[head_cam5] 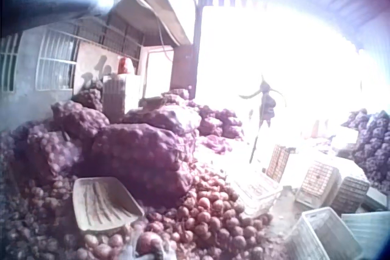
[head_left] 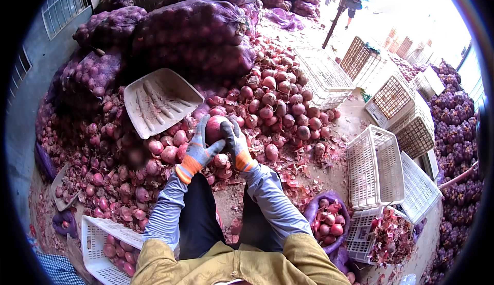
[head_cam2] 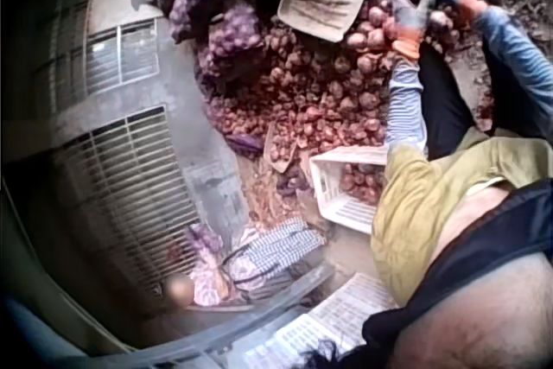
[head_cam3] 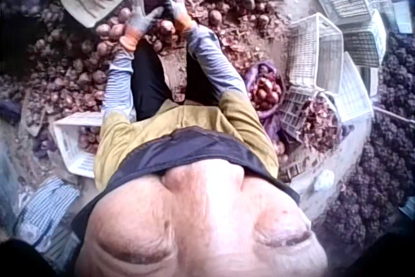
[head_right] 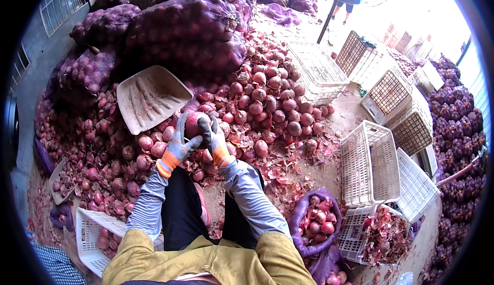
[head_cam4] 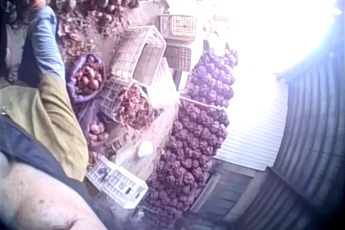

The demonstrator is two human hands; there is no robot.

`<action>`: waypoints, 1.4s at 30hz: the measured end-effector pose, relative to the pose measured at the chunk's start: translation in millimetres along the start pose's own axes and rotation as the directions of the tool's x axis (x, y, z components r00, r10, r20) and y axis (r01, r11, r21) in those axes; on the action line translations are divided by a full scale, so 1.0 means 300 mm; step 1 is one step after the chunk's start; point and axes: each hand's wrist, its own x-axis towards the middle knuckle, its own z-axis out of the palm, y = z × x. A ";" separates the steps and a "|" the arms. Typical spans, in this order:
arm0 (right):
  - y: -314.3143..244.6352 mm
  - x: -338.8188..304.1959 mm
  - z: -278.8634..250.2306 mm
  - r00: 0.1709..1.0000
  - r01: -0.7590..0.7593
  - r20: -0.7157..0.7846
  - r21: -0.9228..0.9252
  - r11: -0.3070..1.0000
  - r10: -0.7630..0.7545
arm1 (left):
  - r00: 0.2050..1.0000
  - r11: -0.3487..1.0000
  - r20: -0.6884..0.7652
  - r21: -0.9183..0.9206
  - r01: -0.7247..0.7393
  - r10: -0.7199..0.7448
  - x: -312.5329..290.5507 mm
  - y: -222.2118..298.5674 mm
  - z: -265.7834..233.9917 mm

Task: The person picks onions from a large pile on the ground and places them into plastic baskets and mesh bags while seated.

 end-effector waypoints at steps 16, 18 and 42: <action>0.006 -0.059 -0.074 0.916 -0.363 0.172 -0.031 0.931 0.363 | 0.212 0.462 -0.746 -0.581 -0.670 -0.632 -0.978 -0.298 -1.081; -0.009 -0.056 -0.063 0.902 -0.396 0.171 -0.039 0.917 0.397 | 0.092 0.461 -0.744 -0.501 -0.732 -0.662 -1.148 -0.385 -1.157; 0.116 0.027 0.014 0.934 -0.169 0.190 -0.512 0.842 0.303 | 0.512 0.604 -0.332 -0.307 0.735 -0.792 -0.591 -1.007 -0.450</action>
